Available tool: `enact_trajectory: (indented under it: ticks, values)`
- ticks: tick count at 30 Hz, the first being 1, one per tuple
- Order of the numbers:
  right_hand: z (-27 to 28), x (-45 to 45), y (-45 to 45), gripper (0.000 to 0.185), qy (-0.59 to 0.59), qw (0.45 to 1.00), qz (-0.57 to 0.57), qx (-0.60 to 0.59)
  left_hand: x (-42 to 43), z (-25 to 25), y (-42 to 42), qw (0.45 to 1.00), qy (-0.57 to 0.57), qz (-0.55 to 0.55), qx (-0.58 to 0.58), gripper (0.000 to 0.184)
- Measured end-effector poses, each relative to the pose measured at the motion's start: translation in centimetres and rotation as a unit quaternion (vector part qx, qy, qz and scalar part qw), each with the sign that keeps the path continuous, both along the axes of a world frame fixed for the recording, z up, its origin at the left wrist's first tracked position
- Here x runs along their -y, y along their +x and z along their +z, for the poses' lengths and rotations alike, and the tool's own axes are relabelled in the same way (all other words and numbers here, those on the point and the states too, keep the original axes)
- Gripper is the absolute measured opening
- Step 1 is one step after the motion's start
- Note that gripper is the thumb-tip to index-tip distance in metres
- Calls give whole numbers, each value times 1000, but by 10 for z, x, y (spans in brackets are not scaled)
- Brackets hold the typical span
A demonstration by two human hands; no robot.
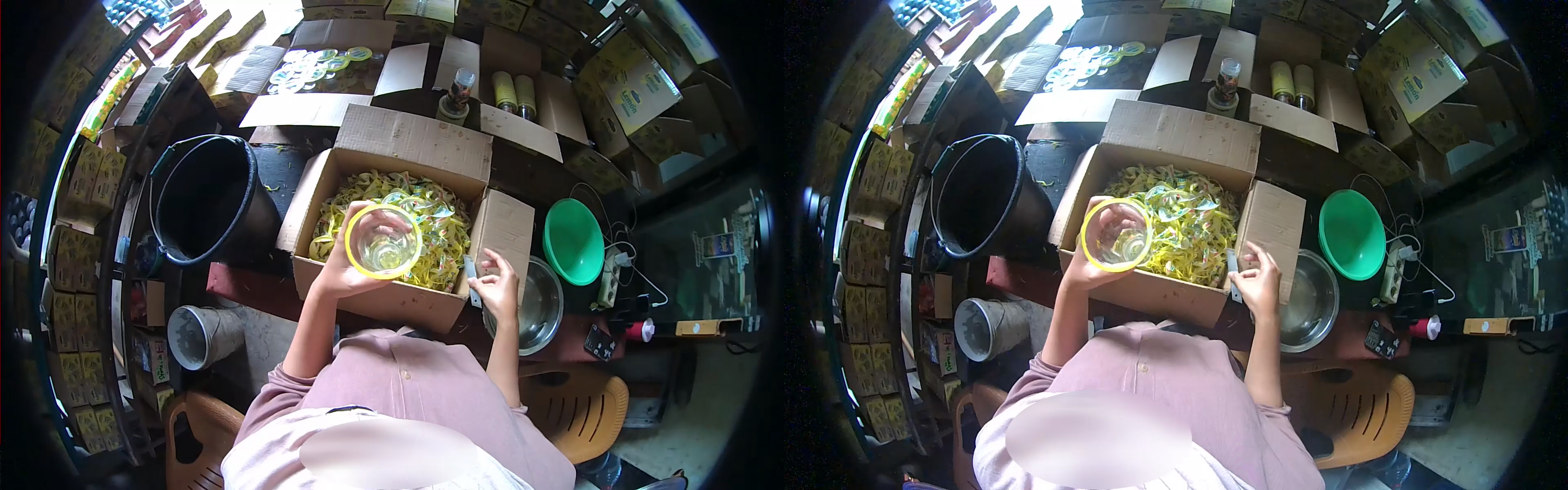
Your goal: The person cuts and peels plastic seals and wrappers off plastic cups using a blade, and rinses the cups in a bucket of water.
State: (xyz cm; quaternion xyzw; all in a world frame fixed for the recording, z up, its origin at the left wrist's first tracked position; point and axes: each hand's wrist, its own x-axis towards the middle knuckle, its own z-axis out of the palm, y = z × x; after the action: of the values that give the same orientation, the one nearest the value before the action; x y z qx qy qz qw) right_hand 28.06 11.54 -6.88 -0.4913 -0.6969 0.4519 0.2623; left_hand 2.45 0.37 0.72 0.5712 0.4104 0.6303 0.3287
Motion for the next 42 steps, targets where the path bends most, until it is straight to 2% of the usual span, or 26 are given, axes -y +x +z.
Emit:
enact_trajectory:
  ticks: [3, 4, 7, 9, 13, 14, 16, 17, 19, 21, 24, 27, 29, 33, 34, 35, 37, 38, 41, 42]
  values:
    - [-10, 11, 10, 60, 55, 997, -38, 33, 3, 5, 5, 1000, 13, 2, 19, 84]
    - [-11, 13, 12, 59, 84, 994, -37, 59, 3, 3, 9, 997, -3, 20, 74, 80]
    - [1, 17, 8, 56, 161, 979, -46, 114, 3, 10, 4, 998, 21, 34, -40, 79]
    - [9, 19, 3, 56, 184, 974, -56, 120, 6, 9, 3, 998, 27, 40, -39, 78]
    - [30, 28, -31, 54, 224, 974, -36, 17, 17, 16, -6, 997, 23, 71, -37, 78]
    - [43, 34, -45, 53, 167, 986, -12, -15, 20, 20, -9, 997, 22, 69, -30, 78]
    - [58, 45, -74, 50, 130, 985, 55, -96, 24, 25, -11, 997, 23, 67, 3, 72]
    - [62, 48, -86, 49, 121, 978, 93, -139, 30, 30, -14, 995, 5, 85, -46, 69]
    - [69, 56, -107, 44, 15, 950, 163, -268, 44, 41, -21, 982, -34, 120, -143, 64]
    - [82, 70, -123, 42, -91, 903, 199, -370, 55, 46, -28, 941, -14, 197, -274, 56]
    - [101, 85, -145, 41, -99, 899, 222, -364, 72, 62, -34, 885, -15, 268, -381, 55]
    - [102, 90, -157, 44, -102, 896, 246, -355, 83, 64, -36, 878, -35, 278, -388, 54]
    - [101, 94, -163, 46, -126, 875, 261, -387, 86, 58, -39, 900, -45, 269, -341, 60]
    - [106, 101, -171, 52, -92, 890, 277, -349, 93, 40, -44, 939, -96, 230, -237, 66]
    - [107, 101, -169, 60, -122, 882, 284, -355, 94, 38, -45, 945, -113, 218, -215, 67]
    - [109, 105, -170, 64, -89, 883, 287, -361, 95, 37, -46, 950, -130, 207, -194, 67]
    - [113, 114, -173, 75, -25, 878, 294, -376, 96, 38, -48, 966, -89, 194, -147, 65]
    - [108, 114, -173, 86, -46, 873, 289, -390, 95, 40, -51, 972, -67, 187, -125, 64]
    - [96, 121, -174, 83, -52, 891, 259, -369, 92, 24, -83, 974, -28, 203, 101, 57]
    - [92, 123, -173, 81, -51, 894, 258, -364, 92, 20, -98, 946, -21, 212, 246, 53]
